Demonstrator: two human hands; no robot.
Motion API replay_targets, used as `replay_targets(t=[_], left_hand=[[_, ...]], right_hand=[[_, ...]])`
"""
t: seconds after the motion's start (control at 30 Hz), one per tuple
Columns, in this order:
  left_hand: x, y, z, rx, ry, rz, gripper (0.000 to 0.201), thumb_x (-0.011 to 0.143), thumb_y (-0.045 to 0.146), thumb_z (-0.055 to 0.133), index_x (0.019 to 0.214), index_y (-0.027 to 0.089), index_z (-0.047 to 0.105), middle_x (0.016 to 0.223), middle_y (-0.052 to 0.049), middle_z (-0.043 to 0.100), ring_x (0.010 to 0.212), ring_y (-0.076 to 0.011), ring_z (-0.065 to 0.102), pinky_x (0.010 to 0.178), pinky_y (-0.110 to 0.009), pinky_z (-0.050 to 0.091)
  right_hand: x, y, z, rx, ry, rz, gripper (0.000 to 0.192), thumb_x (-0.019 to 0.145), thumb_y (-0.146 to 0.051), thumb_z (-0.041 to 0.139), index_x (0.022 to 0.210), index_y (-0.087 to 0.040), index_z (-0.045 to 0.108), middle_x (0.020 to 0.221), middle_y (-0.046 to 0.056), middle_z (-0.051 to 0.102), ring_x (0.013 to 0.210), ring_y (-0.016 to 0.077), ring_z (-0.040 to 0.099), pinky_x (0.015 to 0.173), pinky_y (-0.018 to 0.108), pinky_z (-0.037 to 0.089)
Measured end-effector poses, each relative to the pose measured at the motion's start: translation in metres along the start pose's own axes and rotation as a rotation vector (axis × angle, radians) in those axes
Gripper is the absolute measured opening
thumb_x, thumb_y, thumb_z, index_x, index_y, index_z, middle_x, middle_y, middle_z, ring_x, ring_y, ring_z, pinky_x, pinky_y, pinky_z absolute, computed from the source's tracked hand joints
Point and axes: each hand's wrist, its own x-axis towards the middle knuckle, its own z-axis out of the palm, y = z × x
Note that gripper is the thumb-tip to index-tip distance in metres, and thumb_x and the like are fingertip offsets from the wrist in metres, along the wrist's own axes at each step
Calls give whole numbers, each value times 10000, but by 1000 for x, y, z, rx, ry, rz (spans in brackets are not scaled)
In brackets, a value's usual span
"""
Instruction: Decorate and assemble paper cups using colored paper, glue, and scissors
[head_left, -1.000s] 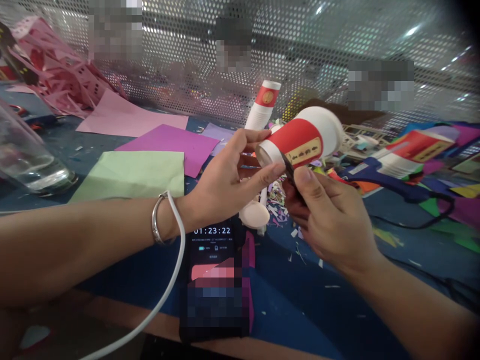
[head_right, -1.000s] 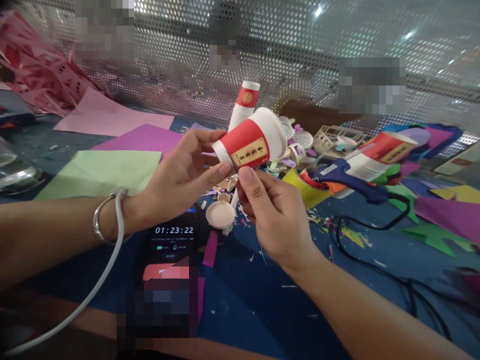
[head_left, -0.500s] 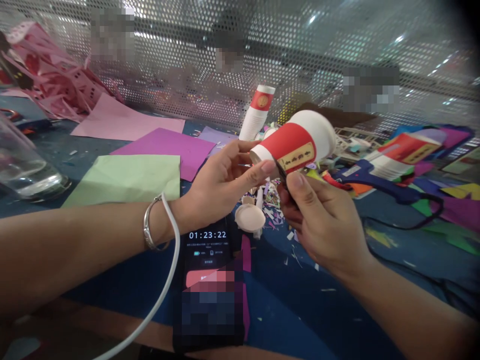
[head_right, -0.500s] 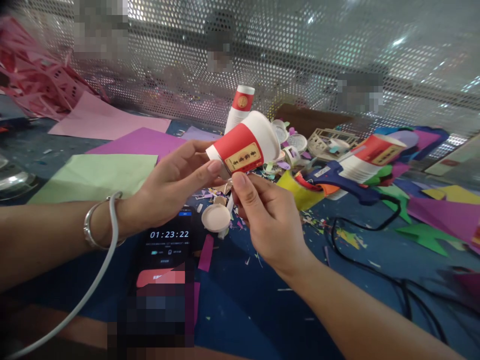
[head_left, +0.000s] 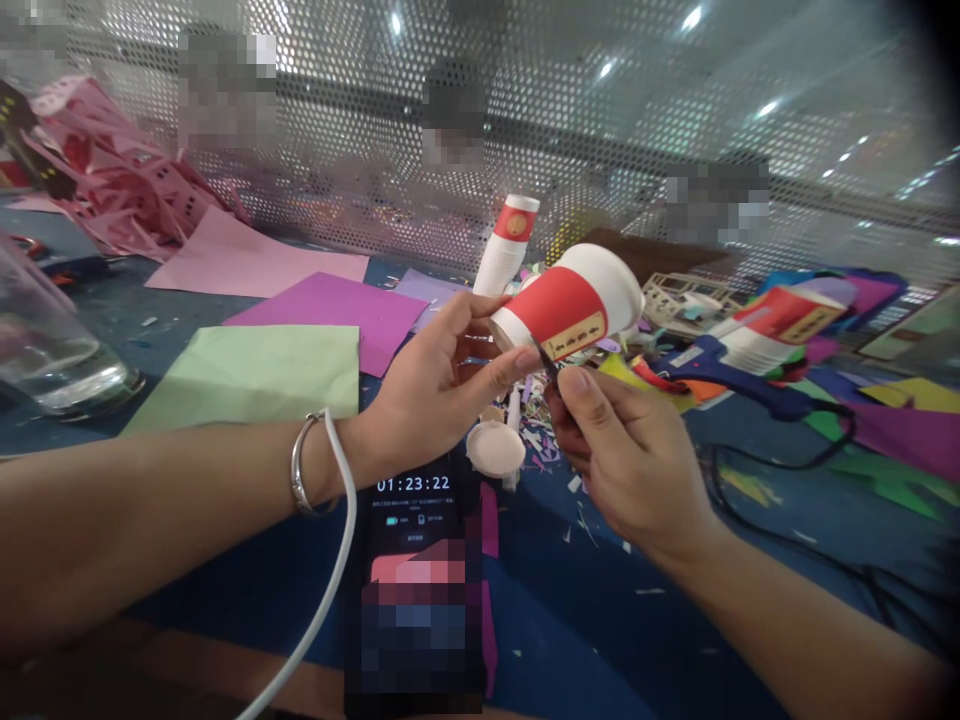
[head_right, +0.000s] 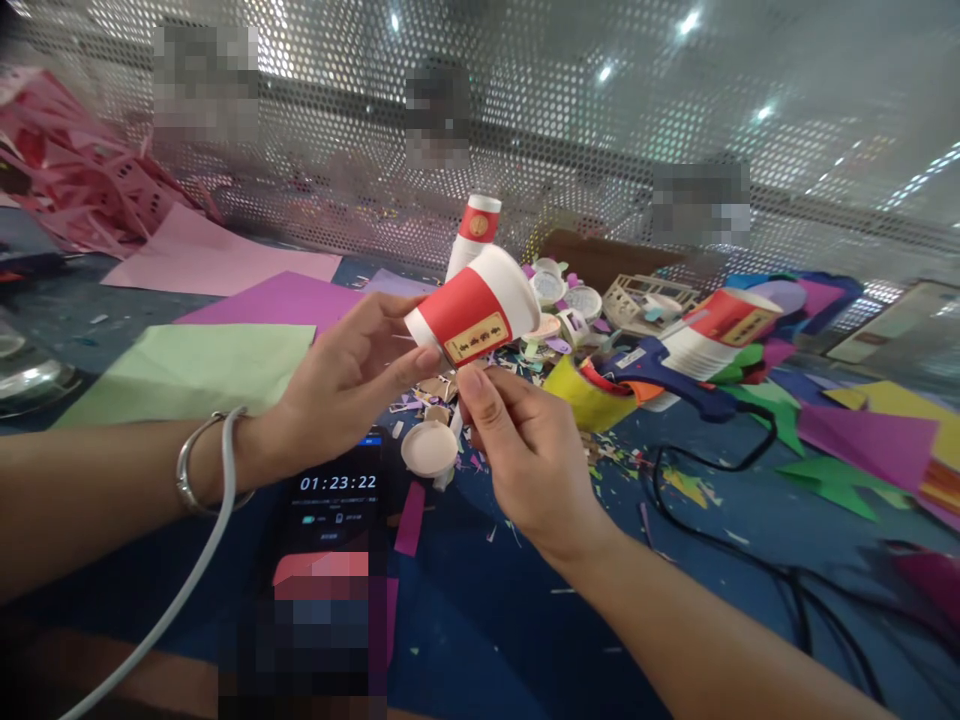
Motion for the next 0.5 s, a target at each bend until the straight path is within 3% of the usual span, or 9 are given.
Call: replay_targets(t=[0.33,0.5], left_hand=[[1,-11,-5,46,-58,-10,358,912,401,700,1187,209,574,1046,-77,682,869,-181,665,789,-338,585],[-3,-6,-2,58,-64,9,392,920,353,697,1248,200,546,1056,-88,678,910,-202,679,826,-365,597]], right_hand=[[0,5,1,5,7,16,437,967,-565,569,710,-214,531,599,-39,374,482,93,276,401,259,171],[-1,2,1,11,-10,21,436,975,-553,565,705,-214,523,598,-40,355,493,95,268,406,262,166]])
